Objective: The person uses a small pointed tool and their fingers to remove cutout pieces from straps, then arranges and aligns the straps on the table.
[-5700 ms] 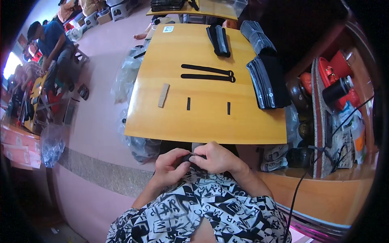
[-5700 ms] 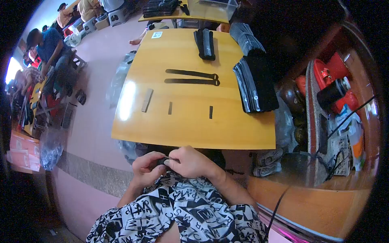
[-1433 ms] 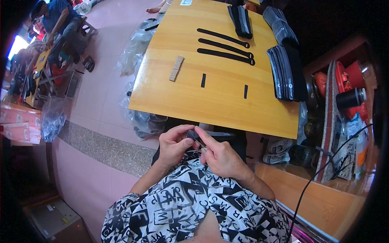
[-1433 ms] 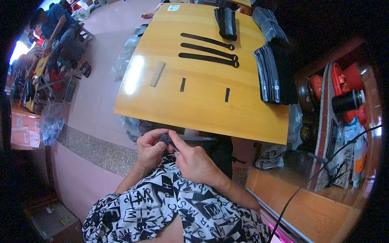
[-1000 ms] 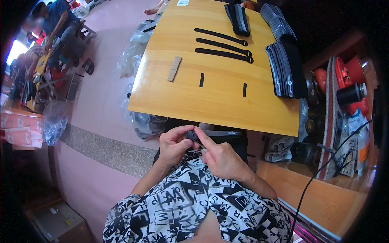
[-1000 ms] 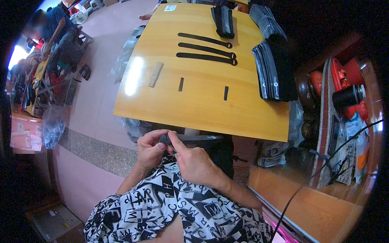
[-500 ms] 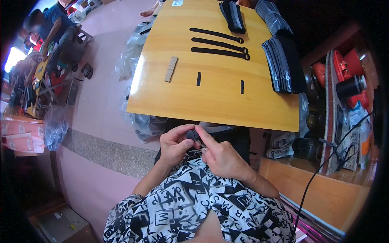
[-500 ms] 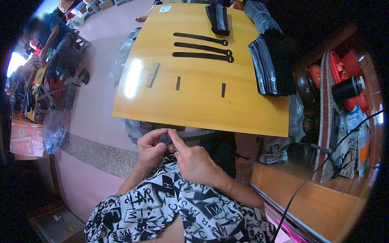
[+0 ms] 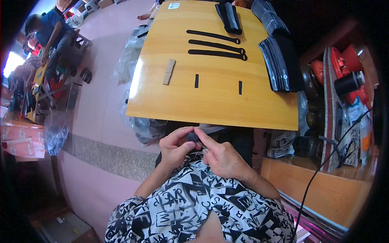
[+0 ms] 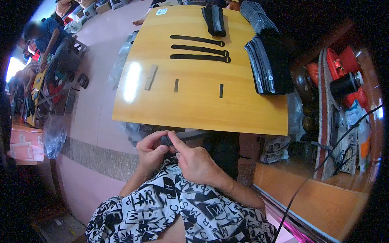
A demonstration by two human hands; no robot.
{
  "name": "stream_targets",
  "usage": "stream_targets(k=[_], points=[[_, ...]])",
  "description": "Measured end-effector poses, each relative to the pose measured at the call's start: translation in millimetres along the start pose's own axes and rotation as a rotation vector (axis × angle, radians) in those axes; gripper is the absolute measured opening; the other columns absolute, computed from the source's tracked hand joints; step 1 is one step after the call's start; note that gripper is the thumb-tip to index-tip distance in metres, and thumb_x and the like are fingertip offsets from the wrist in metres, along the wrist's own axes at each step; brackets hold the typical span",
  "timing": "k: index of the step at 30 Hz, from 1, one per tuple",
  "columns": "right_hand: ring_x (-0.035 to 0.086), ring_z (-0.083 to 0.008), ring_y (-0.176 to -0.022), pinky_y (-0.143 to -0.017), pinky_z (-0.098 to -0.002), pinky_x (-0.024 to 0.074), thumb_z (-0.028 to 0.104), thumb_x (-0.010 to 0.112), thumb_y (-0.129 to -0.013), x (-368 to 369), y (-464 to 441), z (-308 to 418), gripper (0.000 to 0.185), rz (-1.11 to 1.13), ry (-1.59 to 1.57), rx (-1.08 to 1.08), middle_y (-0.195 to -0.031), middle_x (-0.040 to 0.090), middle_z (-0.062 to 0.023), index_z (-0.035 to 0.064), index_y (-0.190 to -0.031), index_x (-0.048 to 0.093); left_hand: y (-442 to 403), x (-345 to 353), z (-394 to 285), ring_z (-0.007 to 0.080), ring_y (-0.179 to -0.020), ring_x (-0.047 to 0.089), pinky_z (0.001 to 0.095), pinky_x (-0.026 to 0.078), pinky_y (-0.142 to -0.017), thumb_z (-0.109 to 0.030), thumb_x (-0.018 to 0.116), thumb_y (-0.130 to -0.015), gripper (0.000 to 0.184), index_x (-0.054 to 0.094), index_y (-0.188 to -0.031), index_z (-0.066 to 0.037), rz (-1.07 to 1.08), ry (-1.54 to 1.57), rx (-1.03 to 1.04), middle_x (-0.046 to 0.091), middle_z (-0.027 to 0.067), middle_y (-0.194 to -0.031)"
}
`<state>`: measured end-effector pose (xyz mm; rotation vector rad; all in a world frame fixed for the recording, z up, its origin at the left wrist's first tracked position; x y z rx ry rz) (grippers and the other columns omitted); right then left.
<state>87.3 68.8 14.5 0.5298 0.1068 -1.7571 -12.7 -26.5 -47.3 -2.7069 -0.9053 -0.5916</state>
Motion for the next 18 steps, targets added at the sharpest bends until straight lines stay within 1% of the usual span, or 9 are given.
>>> stream_targets(k=[3,6,7,10,12,13,16,18], points=[[0.059,-0.0187,-0.056,-0.061,-0.0289,0.0479,-0.004,0.041,-0.078,3.6,-0.8,-7.6,0.06,-0.011,-0.032,-0.007,-0.06,0.056,-0.0144,0.0052,-0.136,0.03,3.4,1.4,-3.2,0.018,-0.078,0.062,0.0284,0.053,-0.069,-0.002,0.063,-0.08,0.035,0.052,-0.112,0.006,-0.022,-0.114,0.012,0.058,0.0144,-0.103],[0.062,-0.0354,-0.064,-0.06,-0.0383,0.0495,0.0,0.045,-0.08,9.6,0.0,-8.4,0.059,-0.064,-0.099,0.01,-0.068,0.058,-0.0261,0.005,-0.136,0.028,4.2,5.1,-5.6,0.0172,-0.079,0.062,0.0267,0.052,-0.068,0.0,0.062,-0.08,0.032,0.053,-0.11,0.007,-0.051,-0.207,0.076,0.058,0.0134,-0.102],[0.062,-0.0326,-0.062,-0.059,-0.0371,0.0493,0.0,0.044,-0.081,11.6,0.3,-8.3,0.058,-0.071,-0.155,0.016,-0.067,0.058,-0.0244,0.0052,-0.136,0.028,3.8,6.9,-6.6,0.017,-0.079,0.062,0.0261,0.052,-0.067,0.0,0.062,-0.08,0.032,0.053,-0.11,0.007,-0.063,-0.232,0.106,0.058,0.0131,-0.101],[0.061,-0.0245,-0.057,-0.058,-0.0337,0.0485,0.0,0.042,-0.084,17.2,2.5,-10.3,0.056,-0.08,-0.3,0.03,-0.062,0.058,-0.0194,0.0053,-0.137,0.026,3.8,10.3,-10.7,0.0161,-0.078,0.062,0.0246,0.051,-0.067,0.001,0.061,-0.08,0.03,0.053,-0.108,0.007,-0.078,-0.28,0.102,0.058,0.0129,-0.1],[0.059,-0.0195,-0.055,-0.057,-0.0316,0.0479,0.0,0.041,-0.085,19.0,3.7,-12.6,0.054,-0.079,-0.368,0.027,-0.06,0.057,-0.0158,0.0046,-0.137,0.027,4.8,11.9,-10.2,0.0155,-0.078,0.062,0.0239,0.05,-0.067,0.002,0.061,-0.08,0.029,0.053,-0.108,0.007,-0.083,-0.259,0.093,0.059,0.0126,-0.099],[0.058,-0.019,-0.055,-0.057,-0.0309,0.0477,0.001,0.041,-0.085,18.3,4.0,-12.7,0.053,-0.074,-0.358,0.034,-0.06,0.056,-0.0152,0.0039,-0.137,0.027,4.9,12.8,-10.0,0.0152,-0.078,0.062,0.0236,0.05,-0.067,0.002,0.061,-0.08,0.028,0.054,-0.107,0.007,-0.084,-0.249,0.09,0.059,0.0125,-0.098],[0.057,-0.0175,-0.054,-0.056,-0.029,0.047,0.001,0.039,-0.086,12.0,5.0,-9.4,0.051,-0.049,-0.292,0.045,-0.059,0.056,-0.0136,0.0021,-0.136,0.029,4.9,16.8,-16.8,0.0156,-0.079,0.061,0.0237,0.05,-0.067,0.004,0.061,-0.078,0.028,0.054,-0.105,0.008,-0.1,-0.406,0.118,0.06,0.0139,-0.097],[0.057,-0.0167,-0.054,-0.056,-0.0284,0.0467,0.0,0.038,-0.086,6.1,4.3,-6.5,0.049,-0.017,-0.19,0.035,-0.059,0.055,-0.0128,0.001,-0.135,0.03,1.8,19.7,-21.2,0.0165,-0.081,0.061,0.0242,0.049,-0.066,0.004,0.062,-0.077,0.028,0.055,-0.104,0.008,-0.053,-0.507,0.306,0.06,0.0153,-0.098]])
Point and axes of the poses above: each hand's wrist, its own y-axis away from the middle knuckle, its own x-axis out of the palm, z = x × y, the point moved 5 cm from there along -y, towards the middle knuckle
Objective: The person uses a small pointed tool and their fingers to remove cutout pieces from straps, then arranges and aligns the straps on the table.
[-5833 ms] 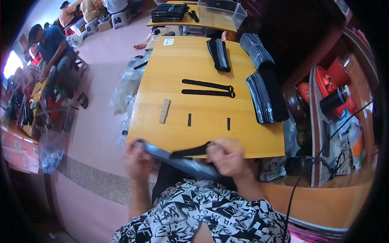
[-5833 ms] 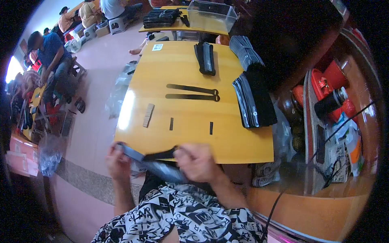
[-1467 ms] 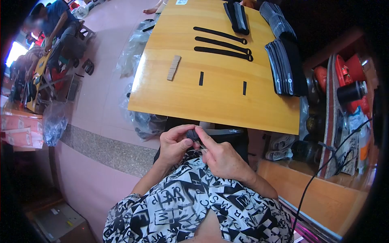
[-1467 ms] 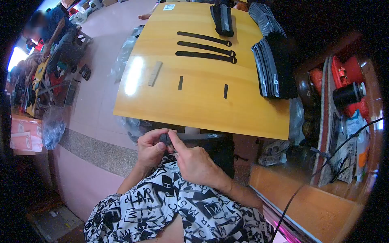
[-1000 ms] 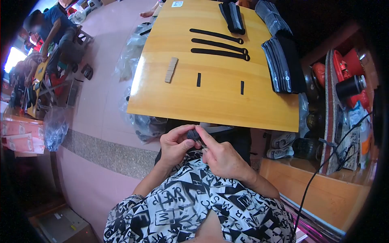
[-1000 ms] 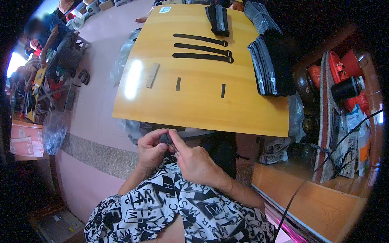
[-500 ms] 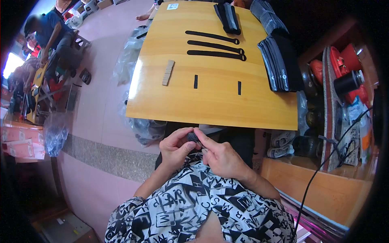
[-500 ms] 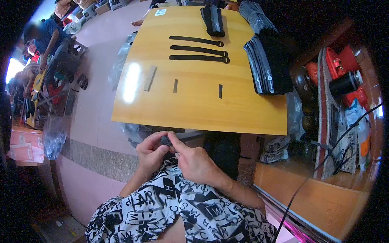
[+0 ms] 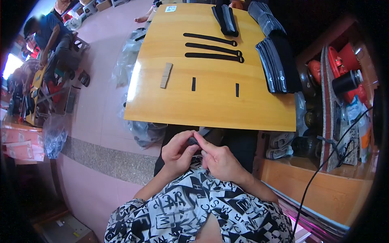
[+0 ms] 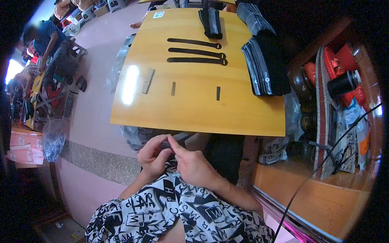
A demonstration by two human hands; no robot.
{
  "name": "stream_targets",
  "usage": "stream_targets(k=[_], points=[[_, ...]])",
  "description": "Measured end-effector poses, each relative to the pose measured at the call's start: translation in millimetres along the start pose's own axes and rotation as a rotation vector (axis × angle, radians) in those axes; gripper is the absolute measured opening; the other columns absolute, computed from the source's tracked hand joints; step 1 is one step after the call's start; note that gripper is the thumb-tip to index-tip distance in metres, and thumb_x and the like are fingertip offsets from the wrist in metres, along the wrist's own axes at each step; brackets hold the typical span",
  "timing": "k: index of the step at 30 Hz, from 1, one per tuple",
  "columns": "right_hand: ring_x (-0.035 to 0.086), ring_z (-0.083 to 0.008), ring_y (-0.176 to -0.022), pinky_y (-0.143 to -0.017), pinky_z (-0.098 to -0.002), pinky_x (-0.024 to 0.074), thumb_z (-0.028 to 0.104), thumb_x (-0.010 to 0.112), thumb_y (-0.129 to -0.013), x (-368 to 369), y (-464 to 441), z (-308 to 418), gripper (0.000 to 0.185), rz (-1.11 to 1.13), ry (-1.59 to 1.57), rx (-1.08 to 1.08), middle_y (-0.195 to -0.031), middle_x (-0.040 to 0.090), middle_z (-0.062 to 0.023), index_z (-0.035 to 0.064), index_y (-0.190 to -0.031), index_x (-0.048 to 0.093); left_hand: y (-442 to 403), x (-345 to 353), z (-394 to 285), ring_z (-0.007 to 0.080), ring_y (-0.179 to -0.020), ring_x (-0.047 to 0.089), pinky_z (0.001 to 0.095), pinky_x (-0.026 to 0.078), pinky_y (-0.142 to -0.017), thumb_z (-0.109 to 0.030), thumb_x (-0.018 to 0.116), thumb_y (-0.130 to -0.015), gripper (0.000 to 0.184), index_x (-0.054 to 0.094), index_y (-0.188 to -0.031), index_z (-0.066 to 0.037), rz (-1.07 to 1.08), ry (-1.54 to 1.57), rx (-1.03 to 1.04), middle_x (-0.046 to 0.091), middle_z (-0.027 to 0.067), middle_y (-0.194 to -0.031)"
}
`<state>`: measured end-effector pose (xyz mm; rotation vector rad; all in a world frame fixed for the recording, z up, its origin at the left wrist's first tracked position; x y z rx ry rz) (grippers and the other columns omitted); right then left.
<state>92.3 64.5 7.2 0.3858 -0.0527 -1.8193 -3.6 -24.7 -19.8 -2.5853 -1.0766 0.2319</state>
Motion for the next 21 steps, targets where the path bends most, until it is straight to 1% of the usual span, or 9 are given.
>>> stream_targets(k=[1,6,9,11,12,13,15,19,21], points=[[0.056,-0.0161,-0.054,-0.056,-0.0282,0.0466,0.001,0.038,-0.087,0.6,-0.7,-0.9,0.048,-0.025,-0.019,-0.011,-0.059,0.055,-0.0121,0.001,-0.134,0.031,-0.5,-0.2,-2.4,0.0169,-0.081,0.061,0.0244,0.049,-0.066,0.004,0.062,-0.077,0.028,0.055,-0.104,0.008,0.004,-0.047,0.095,0.06,0.016,-0.098],[0.052,-0.0114,-0.053,-0.055,-0.0254,0.0454,0.003,0.039,-0.09,7.6,-5.0,-10.6,0.044,-0.064,-0.221,0.015,-0.058,0.052,-0.0063,0.0014,-0.133,0.034,-3.2,-2.7,-4.0,0.0176,-0.079,0.061,0.0239,0.049,-0.064,0.005,0.061,-0.074,0.03,0.056,-0.103,0.007,0.037,-0.142,0.042,0.06,0.0182,-0.098],[0.048,-0.0085,-0.053,-0.054,-0.0228,0.044,0.005,0.04,-0.091,2.1,-5.7,-11.7,0.043,0.067,-0.355,0.094,-0.059,0.05,-0.0028,0.003,-0.133,0.035,-3.8,-5.0,-5.3,0.0176,-0.077,0.06,0.0237,0.048,-0.063,0.004,0.061,-0.073,0.031,0.056,-0.103,0.006,0.045,-0.09,-0.005,0.06,0.0181,-0.097],[0.048,-0.0081,-0.053,-0.054,-0.0221,0.0436,0.005,0.039,-0.091,3.6,-6.3,-18.6,0.042,0.08,-0.426,0.13,-0.06,0.051,-0.0024,0.0042,-0.133,0.037,-2.4,-4.2,-4.8,0.0182,-0.077,0.06,0.0246,0.048,-0.064,0.003,0.062,-0.073,0.031,0.056,-0.103,0.006,0.06,-0.087,-0.053,0.06,0.0177,-0.097],[0.048,-0.0078,-0.053,-0.053,-0.0218,0.0435,0.005,0.039,-0.091,2.7,-6.7,-20.9,0.042,0.081,-0.455,0.143,-0.06,0.051,-0.0021,0.0048,-0.133,0.037,-4.4,-3.2,-6.8,0.0193,-0.078,0.06,0.0257,0.047,-0.066,0.002,0.063,-0.073,0.031,0.056,-0.103,0.007,0.068,-0.144,-0.011,0.06,0.0174,-0.097],[0.049,-0.0085,-0.053,-0.053,-0.0228,0.044,0.004,0.039,-0.09,1.1,-6.1,-12.4,0.041,0.024,-0.305,0.128,-0.06,0.052,-0.0032,0.0051,-0.132,0.039,-6.9,-1.1,-9.1,0.0203,-0.079,0.06,0.0268,0.047,-0.069,0.001,0.064,-0.073,0.031,0.056,-0.102,0.007,0.075,-0.198,0.033,0.06,0.0171,-0.097],[0.051,-0.0096,-0.053,-0.054,-0.024,0.0448,0.003,0.039,-0.09,6.5,-5.4,-13.4,0.041,-0.096,-0.137,-0.046,-0.059,0.052,-0.0046,0.0043,-0.131,0.041,-8.2,2.2,-9.1,0.0213,-0.08,0.06,0.0278,0.047,-0.072,-0.001,0.066,-0.072,0.033,0.055,-0.102,0.006,0.052,-0.195,0.025,0.06,0.0158,-0.094],[0.052,-0.0109,-0.053,-0.054,-0.0246,0.045,0.002,0.041,-0.089,7.6,-7.8,-15.6,0.042,-0.051,-0.22,-0.02,-0.059,0.053,-0.0056,0.004,-0.131,0.04,-7.9,-3.6,-6.0,0.0196,-0.079,0.059,0.0268,0.046,-0.07,0.0,0.065,-0.072,0.033,0.056,-0.103,0.005,0.052,-0.192,-0.051,0.061,0.0138,-0.09],[0.051,-0.0101,-0.053,-0.053,-0.0245,0.0449,0.003,0.041,-0.089,5.3,-7.0,-14.3,0.042,-0.048,-0.202,-0.074,-0.059,0.052,-0.0046,0.0043,-0.131,0.04,-8.0,-4.7,-7.4,0.017,-0.081,0.057,0.0257,0.045,-0.07,-0.001,0.064,-0.072,0.034,0.056,-0.104,0.005,0.064,-0.141,-0.068,0.06,0.0124,-0.091]])
Point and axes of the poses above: each hand's wrist, its own y-axis away from the middle knuckle, its own x-axis out of the palm, z = x × y, the point moved 5 cm from there along -y, towards the middle knuckle
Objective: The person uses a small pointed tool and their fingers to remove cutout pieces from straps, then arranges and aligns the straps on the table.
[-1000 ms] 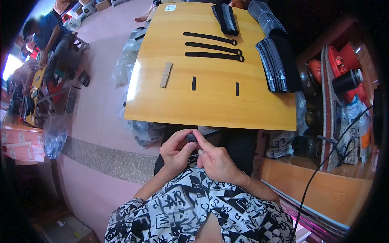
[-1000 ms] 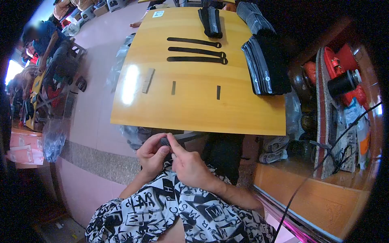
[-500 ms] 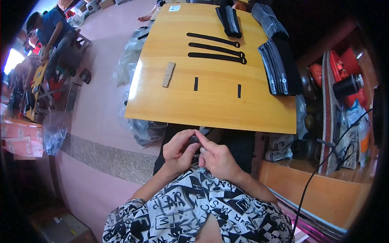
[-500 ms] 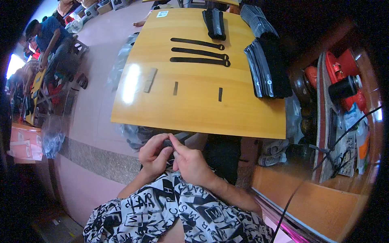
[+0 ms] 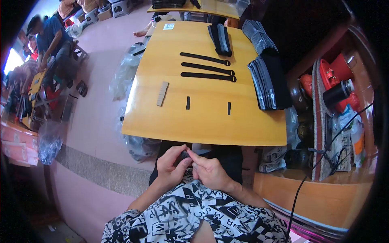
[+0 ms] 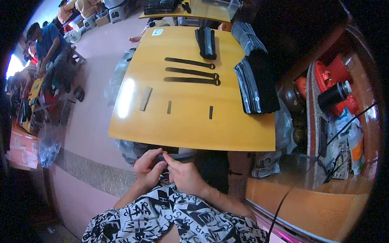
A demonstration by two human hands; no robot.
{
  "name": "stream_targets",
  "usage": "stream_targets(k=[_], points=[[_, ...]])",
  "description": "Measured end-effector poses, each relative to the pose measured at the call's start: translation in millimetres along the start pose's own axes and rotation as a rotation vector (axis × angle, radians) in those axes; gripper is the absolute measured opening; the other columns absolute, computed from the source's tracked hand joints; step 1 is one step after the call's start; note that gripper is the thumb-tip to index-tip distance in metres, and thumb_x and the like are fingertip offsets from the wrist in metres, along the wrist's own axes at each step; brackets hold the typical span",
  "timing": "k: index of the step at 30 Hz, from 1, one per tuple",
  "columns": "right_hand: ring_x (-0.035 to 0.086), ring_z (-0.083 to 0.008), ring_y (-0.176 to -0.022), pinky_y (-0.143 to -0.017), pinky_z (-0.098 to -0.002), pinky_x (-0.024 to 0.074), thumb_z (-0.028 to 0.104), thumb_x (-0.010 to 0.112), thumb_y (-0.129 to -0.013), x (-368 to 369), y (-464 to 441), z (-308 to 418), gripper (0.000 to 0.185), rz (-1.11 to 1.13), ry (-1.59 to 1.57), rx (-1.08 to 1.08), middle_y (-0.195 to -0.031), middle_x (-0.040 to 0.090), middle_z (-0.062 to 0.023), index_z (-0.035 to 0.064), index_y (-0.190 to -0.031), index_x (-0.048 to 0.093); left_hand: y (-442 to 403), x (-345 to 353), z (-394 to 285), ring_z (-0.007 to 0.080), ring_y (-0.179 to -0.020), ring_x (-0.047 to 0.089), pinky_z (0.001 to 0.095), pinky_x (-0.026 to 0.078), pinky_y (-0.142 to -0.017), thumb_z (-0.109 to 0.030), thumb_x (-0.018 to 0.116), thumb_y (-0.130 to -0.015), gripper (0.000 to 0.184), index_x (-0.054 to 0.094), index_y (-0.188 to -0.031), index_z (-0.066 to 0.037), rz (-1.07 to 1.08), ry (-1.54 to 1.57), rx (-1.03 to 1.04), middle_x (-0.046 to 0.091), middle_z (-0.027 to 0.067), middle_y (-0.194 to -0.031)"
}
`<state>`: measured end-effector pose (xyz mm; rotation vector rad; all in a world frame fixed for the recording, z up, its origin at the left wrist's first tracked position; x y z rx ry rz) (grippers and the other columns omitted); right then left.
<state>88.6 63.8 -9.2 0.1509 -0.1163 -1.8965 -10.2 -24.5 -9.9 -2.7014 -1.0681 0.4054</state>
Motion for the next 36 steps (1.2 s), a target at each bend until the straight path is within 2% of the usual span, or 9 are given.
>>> stream_targets(k=[5,12,13,16,17,20,28,33,36], points=[[0.047,-0.0079,-0.051,-0.052,-0.0218,0.0424,0.005,0.042,-0.09,-6.4,3.4,-5.5,0.042,0.046,-0.106,0.022,-0.059,0.051,-0.0019,0.0063,-0.132,0.039,-4.0,0.0,-3.0,0.0185,-0.084,0.059,0.0274,0.049,-0.069,0.005,0.059,-0.073,0.032,0.056,-0.105,0.006,0.091,0.024,0.072,0.06,0.0138,-0.093],[0.043,-0.0044,-0.052,-0.048,-0.0181,0.0374,0.01,0.045,-0.09,-10.8,-1.4,-8.8,0.043,0.194,-0.456,0.247,-0.062,0.051,-0.0001,0.007,-0.133,0.038,-2.7,-5.1,25.4,0.012,-0.07,0.059,0.0214,0.049,-0.058,0.006,0.056,-0.074,0.03,0.058,-0.103,0.006,-0.032,0.347,-0.308,0.06,0.0121,-0.096],[0.044,-0.0047,-0.052,-0.048,-0.0185,0.0378,0.011,0.047,-0.09,-12.3,-2.4,-7.4,0.044,0.216,-0.457,0.255,-0.061,0.051,-0.0001,0.0067,-0.133,0.038,-4.1,-8.1,26.4,0.0134,-0.076,0.059,0.024,0.05,-0.066,0.007,0.053,-0.074,0.03,0.057,-0.104,0.006,-0.04,0.466,-0.37,0.059,0.0117,-0.098],[0.047,-0.0055,-0.061,-0.055,-0.0187,0.0405,0.011,0.055,-0.086,-22.8,-8.0,8.0,0.049,0.098,-0.049,-0.069,-0.067,0.053,-0.0017,0.0049,-0.132,0.039,-5.7,-14.7,25.9,0.0156,-0.085,0.058,0.0277,0.048,-0.077,0.007,0.053,-0.075,0.033,0.053,-0.108,0.007,-0.088,0.332,-0.143,0.059,0.0129,-0.098],[0.048,-0.0065,-0.065,-0.058,-0.021,0.0421,0.017,0.065,-0.079,-24.8,-7.7,10.1,0.041,0.027,-0.025,0.046,-0.068,0.053,-0.0031,0.0011,-0.115,0.052,-4.1,-13.0,22.6,0.0186,-0.092,0.057,0.0308,0.044,-0.084,0.007,0.054,-0.076,0.042,0.045,-0.117,0.005,-0.025,0.278,-0.099,0.059,0.0146,-0.098],[0.051,-0.0155,-0.058,-0.053,-0.0304,0.0422,0.026,0.066,-0.079,-18.0,-23.5,26.0,0.03,-0.009,0.386,-0.071,-0.06,0.052,-0.0101,-0.0025,-0.083,0.058,2.7,-2.4,10.4,0.0173,-0.089,0.06,0.0275,0.048,-0.078,0.005,0.059,-0.074,0.048,0.043,-0.119,0.003,0.08,0.32,-0.065,0.059,0.0124,-0.097],[0.053,-0.0213,-0.053,-0.051,-0.034,0.0419,0.023,0.061,-0.081,-17.7,-37.5,24.2,0.029,0.301,0.238,0.11,-0.06,0.054,-0.0173,-0.0029,-0.071,0.056,3.8,-10.8,4.7,0.0192,-0.088,0.061,0.0281,0.05,-0.073,0.005,0.058,-0.077,0.045,0.04,-0.118,0.003,0.211,0.17,0.016,0.061,0.017,-0.097],[0.053,-0.0287,-0.054,-0.049,-0.0375,0.0412,0.011,0.06,-0.074,-12.5,-40.4,36.0,0.019,0.02,0.393,-0.39,-0.057,0.049,-0.0151,-0.0007,-0.062,0.051,0.3,-7.5,17.5,0.0097,-0.064,0.058,0.0216,0.049,-0.055,0.005,0.054,-0.081,0.025,0.05,-0.106,0.007,0.033,0.301,-0.214,0.062,0.0134,-0.091],[0.051,-0.0297,-0.05,-0.047,-0.0376,0.04,0.001,0.059,-0.066,-6.9,-39.3,45.3,0.015,-0.171,0.496,-0.677,-0.054,0.047,-0.0121,0.0023,-0.057,0.047,-10.1,-10.8,20.8,0.0106,-0.06,0.057,0.0222,0.049,-0.053,0.006,0.054,-0.079,0.02,0.055,-0.099,0.006,-0.149,0.471,-0.33,0.062,0.0123,-0.085]])
Point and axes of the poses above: each hand's wrist, its own y-axis away from the middle knuckle, its own x-axis out of the palm, z = x × y, the point moved 5 cm from there along -y, towards the middle knuckle
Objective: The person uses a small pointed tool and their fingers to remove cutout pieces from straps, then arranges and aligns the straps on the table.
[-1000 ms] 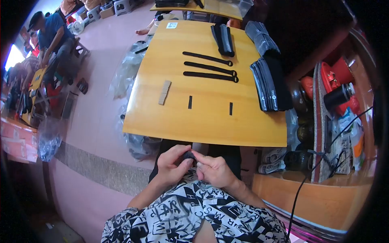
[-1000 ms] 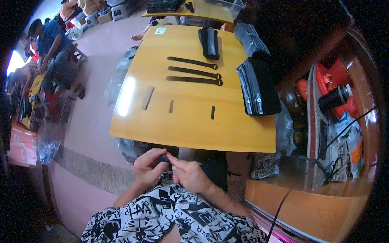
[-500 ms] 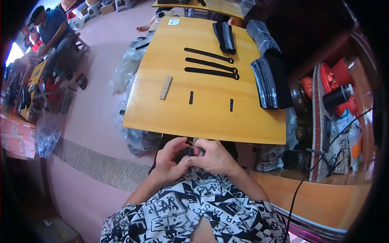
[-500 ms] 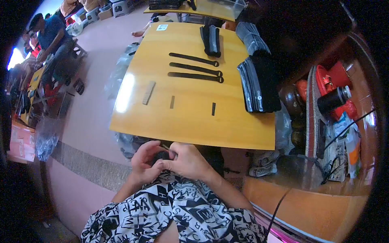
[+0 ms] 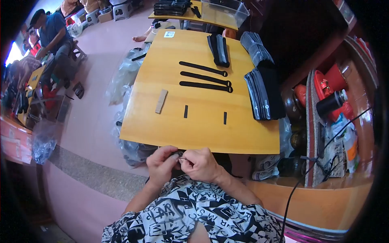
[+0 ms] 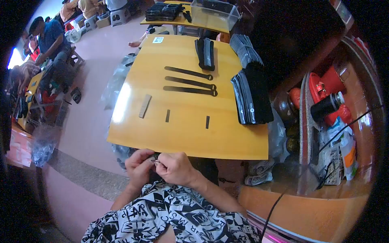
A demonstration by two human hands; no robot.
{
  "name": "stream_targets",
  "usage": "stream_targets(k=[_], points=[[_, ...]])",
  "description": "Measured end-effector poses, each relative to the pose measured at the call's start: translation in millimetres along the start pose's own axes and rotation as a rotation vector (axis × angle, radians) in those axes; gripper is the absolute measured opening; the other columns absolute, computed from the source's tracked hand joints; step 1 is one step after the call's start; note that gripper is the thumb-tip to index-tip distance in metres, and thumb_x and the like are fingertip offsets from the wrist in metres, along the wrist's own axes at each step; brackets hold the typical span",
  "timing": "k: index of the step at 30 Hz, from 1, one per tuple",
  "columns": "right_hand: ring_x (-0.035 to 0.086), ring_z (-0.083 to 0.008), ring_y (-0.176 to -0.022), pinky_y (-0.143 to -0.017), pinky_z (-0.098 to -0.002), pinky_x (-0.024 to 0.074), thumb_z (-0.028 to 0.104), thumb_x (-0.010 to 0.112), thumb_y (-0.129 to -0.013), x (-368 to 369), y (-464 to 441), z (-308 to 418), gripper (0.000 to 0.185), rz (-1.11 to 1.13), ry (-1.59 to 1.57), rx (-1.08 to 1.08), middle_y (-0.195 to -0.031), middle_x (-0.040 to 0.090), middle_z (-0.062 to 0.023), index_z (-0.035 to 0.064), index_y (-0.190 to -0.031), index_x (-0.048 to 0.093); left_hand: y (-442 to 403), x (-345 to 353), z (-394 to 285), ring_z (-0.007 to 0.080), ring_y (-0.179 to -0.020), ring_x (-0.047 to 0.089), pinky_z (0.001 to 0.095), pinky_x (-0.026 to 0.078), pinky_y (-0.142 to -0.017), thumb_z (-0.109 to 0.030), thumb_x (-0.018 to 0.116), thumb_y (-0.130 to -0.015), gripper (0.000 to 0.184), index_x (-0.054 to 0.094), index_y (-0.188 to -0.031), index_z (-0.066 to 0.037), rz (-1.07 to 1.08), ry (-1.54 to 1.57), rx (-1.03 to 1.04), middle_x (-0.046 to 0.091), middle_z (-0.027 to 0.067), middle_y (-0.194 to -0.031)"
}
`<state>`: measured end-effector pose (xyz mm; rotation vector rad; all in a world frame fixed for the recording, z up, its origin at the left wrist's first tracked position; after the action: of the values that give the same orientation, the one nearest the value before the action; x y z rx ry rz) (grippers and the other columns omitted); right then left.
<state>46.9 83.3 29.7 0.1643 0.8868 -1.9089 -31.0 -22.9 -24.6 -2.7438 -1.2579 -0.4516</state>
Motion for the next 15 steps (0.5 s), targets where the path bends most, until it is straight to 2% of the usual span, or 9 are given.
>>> stream_targets(k=[3,5,7,9,10,11,12,14,15], points=[[0.047,-0.0231,-0.043,-0.043,-0.033,0.037,-0.005,0.059,-0.061,-14.8,-9.2,19.8,0.017,-0.129,0.049,-0.152,-0.051,0.045,-0.0078,0.0048,-0.057,0.046,-10.0,-13.6,-15.4,0.0147,-0.056,0.058,0.0251,0.049,-0.05,0.009,0.053,-0.076,0.023,0.056,-0.099,0.005,-0.109,0.234,-0.058,0.061,0.0124,-0.084],[0.044,-0.0183,-0.042,-0.043,-0.0279,0.0367,0.001,0.058,-0.065,-56.4,-3.9,39.6,0.015,-0.277,0.192,-0.176,-0.051,0.044,0.0,0.0095,-0.06,0.047,-30.3,-48.0,-22.5,0.0161,-0.055,0.058,0.0262,0.049,-0.049,0.007,0.053,-0.077,0.025,0.055,-0.102,0.004,-0.209,0.316,-0.051,0.061,0.0129,-0.083],[0.047,-0.013,-0.042,-0.037,-0.0231,0.0393,0.004,0.058,-0.071,-111.4,7.4,35.8,0.006,-0.592,-0.078,-0.033,-0.062,0.052,-0.0065,0.0029,-0.072,0.052,-45.9,-132.2,-11.5,0.0158,-0.054,0.057,0.0261,0.048,-0.049,0.004,0.053,-0.078,0.028,0.053,-0.106,0.004,-0.355,0.422,-0.032,0.06,0.0126,-0.082],[0.05,-0.0078,-0.042,-0.031,-0.0183,0.042,0.007,0.058,-0.078,-146.3,1.0,30.9,0.013,-0.825,-0.376,0.089,-0.072,0.059,-0.0131,-0.0038,-0.085,0.057,-43.5,-169.7,-21.9,0.0143,-0.055,0.055,0.025,0.047,-0.049,0.001,0.053,-0.08,0.03,0.05,-0.11,0.003,-0.443,0.436,-0.015,0.059,0.0106,-0.083],[0.051,-0.0091,-0.041,-0.031,-0.0198,0.0426,0.012,0.062,-0.074,-146.3,-10.4,33.2,0.016,-0.834,-0.282,0.25,-0.07,0.057,-0.0091,-0.0004,-0.082,0.057,-34.7,-174.3,-34.7,0.0134,-0.056,0.055,0.0245,0.046,-0.049,0.001,0.052,-0.08,0.031,0.05,-0.111,0.002,-0.443,0.39,-0.012,0.059,0.0092,-0.083],[0.051,-0.0104,-0.041,-0.031,-0.0208,0.0424,0.013,0.063,-0.074,-147.2,-24.7,30.9,0.016,-0.789,-0.227,0.248,-0.067,0.054,-0.0057,0.0013,-0.081,0.054,-30.5,-196.1,-31.0,0.0131,-0.056,0.054,0.0245,0.045,-0.05,0.0,0.052,-0.081,0.03,0.05,-0.111,0.002,-0.501,0.403,0.014,0.059,0.0084,-0.082],[0.045,-0.0091,-0.037,-0.033,-0.0198,0.0399,0.018,0.061,-0.077,-154.3,-38.4,19.3,0.016,-0.964,-0.275,0.223,-0.063,0.05,-0.0043,0.0046,-0.078,0.052,-26.8,-225.7,-24.2,0.0129,-0.057,0.054,0.0246,0.044,-0.05,0.0,0.051,-0.081,0.03,0.049,-0.111,0.002,-0.563,0.419,0.043,0.058,0.0077,-0.082],[0.036,-0.0074,-0.04,-0.037,-0.0178,0.0338,0.021,0.051,-0.085,-187.1,-69.8,5.0,0.016,-1.024,-0.424,0.183,-0.056,0.044,-0.0013,0.0078,-0.075,0.05,-7.3,-260.2,-18.2,0.0127,-0.058,0.054,0.025,0.044,-0.051,-0.001,0.051,-0.082,0.03,0.049,-0.112,0.002,-0.66,0.436,0.087,0.057,0.0066,-0.08],[0.041,-0.0074,-0.042,-0.036,-0.018,0.0324,0.018,0.052,-0.084,-193.4,-94.0,-3.1,0.014,-0.729,-0.555,-0.011,-0.055,0.047,-0.0021,0.0062,-0.077,0.053,2.8,-269.2,-18.6,0.0127,-0.058,0.053,0.0253,0.043,-0.051,-0.002,0.051,-0.083,0.029,0.049,-0.111,0.002,-0.684,0.434,0.1,0.057,0.0062,-0.079]])
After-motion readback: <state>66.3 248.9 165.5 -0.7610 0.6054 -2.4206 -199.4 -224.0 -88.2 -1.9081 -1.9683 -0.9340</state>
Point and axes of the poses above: each hand's wrist, its own y-axis away from the middle knuckle, its own x-axis out of the palm, z = x × y, the point moved 5 cm from there along -y, towards the middle knuckle
